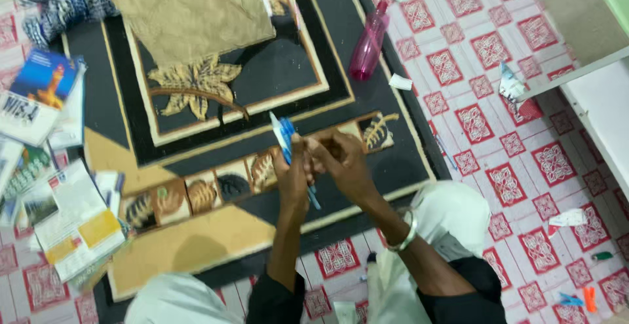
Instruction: The person picks up a calendar from the floor, flips through its pages, and places it on top of a white shelf. The person then picks up two plastic hangers from the floor and places them on a high wall shelf next to several drinking glasses. Finally, the person gathers several pens from the floor and places them together on the white shelf.
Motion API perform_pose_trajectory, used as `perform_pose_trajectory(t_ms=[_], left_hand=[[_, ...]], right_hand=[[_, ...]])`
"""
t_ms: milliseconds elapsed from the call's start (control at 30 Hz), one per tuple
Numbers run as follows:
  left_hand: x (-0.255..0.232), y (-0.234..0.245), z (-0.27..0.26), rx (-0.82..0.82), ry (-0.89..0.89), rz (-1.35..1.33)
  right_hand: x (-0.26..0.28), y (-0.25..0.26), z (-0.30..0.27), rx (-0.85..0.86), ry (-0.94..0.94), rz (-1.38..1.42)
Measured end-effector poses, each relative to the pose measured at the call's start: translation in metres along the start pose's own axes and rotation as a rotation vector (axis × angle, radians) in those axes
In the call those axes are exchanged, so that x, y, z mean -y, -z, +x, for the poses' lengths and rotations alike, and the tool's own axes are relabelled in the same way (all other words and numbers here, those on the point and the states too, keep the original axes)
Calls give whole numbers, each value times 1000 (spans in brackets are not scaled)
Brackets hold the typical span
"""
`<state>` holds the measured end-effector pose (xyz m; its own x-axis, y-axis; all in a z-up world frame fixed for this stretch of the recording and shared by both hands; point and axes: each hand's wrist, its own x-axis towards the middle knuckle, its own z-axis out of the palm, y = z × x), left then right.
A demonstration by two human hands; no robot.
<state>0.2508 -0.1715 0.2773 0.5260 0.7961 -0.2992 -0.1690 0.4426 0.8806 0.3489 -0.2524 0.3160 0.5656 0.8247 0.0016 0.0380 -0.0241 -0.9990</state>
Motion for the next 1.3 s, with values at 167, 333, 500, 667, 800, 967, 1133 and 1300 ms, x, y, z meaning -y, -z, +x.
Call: perform_pose_trajectory(t_ms=[167, 333, 500, 667, 800, 967, 1133, 1300], left_hand=[[3, 30, -15, 8, 66, 60], [24, 61, -28, 162, 170, 265], [71, 67, -11, 286, -17, 391], [79, 24, -19, 432, -20, 366], [90, -14, -38, 608, -200, 267], [104, -36, -72, 706, -29, 384], [127, -41, -102, 771, 9, 426], [147, -25, -114, 893, 1, 550]], right_hand=[[-3, -2, -17, 63, -52, -9], [16, 1, -55, -1, -131, -205], [30, 14, -117, -64, -106, -387], [42, 18, -179, -161, -150, -494], [24, 23, -231, -375, -236, -391], [-68, 34, -280, -685, -233, -176], [-201, 40, -317, -545, -427, -336], [-264, 21, -354, -547, -546, -714]])
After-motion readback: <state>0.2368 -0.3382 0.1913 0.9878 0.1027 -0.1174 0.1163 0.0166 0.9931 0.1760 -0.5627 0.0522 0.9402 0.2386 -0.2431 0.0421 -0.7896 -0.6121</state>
